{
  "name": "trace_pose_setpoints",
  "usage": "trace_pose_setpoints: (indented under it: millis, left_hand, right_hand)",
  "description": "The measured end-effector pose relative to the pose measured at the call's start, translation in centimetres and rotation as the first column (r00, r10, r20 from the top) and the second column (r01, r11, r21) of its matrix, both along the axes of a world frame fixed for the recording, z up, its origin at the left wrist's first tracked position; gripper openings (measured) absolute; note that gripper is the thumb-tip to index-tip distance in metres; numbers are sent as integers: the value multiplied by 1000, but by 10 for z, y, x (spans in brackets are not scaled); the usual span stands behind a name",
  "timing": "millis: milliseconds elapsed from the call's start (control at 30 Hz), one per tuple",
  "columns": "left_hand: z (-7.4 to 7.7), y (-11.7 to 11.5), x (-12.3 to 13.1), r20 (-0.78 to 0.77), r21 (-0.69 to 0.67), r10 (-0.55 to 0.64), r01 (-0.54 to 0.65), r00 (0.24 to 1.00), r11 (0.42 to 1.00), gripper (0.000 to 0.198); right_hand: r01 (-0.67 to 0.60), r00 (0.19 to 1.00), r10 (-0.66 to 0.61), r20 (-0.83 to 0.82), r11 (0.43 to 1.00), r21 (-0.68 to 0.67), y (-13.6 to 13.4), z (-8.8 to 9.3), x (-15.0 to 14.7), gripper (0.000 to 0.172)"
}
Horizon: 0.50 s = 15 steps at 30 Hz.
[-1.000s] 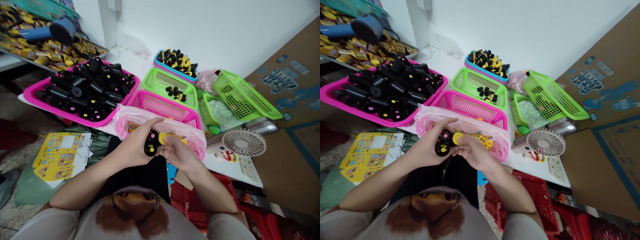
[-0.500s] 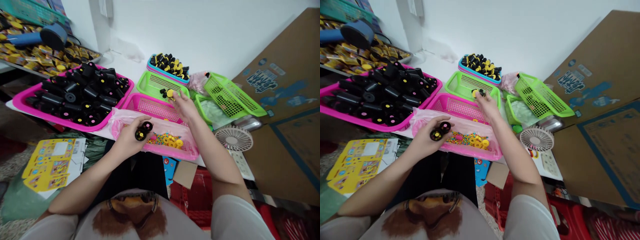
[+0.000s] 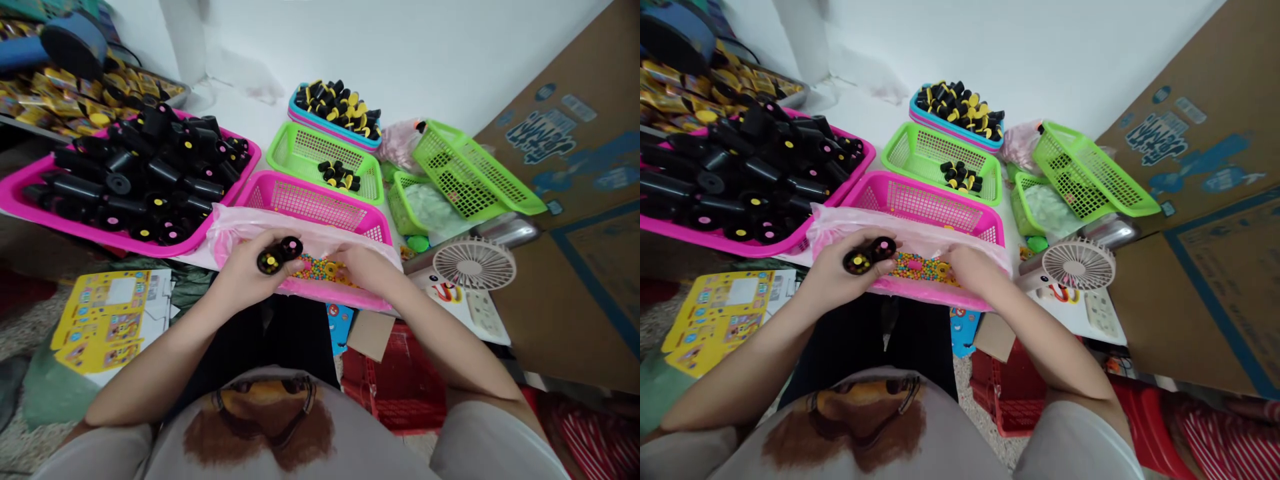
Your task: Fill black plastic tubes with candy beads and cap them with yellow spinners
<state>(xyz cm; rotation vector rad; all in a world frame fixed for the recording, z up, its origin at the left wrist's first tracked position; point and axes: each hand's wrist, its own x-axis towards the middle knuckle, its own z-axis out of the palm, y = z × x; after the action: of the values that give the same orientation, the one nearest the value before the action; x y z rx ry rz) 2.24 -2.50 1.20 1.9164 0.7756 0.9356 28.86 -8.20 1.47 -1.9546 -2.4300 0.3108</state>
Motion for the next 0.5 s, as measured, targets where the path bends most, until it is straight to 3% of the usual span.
trace_pose_setpoints:
  millis: [133,400,433,500]
  left_hand:
    - [2,0,-2,24,35,-26,25,999,999,38]
    - [2,-6,-1,14,116,-30,28,999,993,39]
    - [2,-9,-1,8,115,-22,21,1000,993,40]
    - [4,-14,-1,5,78,-18,18,1000,997,45]
  right_hand:
    - [13,998,-12,67,1000,-6,-6,4,-5,16]
    - [12,999,-12,45,1000,-6,-19,13,-2,12]
    - [5,1000,-5,6,999,43,-21,14,-1,11]
    - [4,992,32,-125,961,278,-28,16,-6,12]
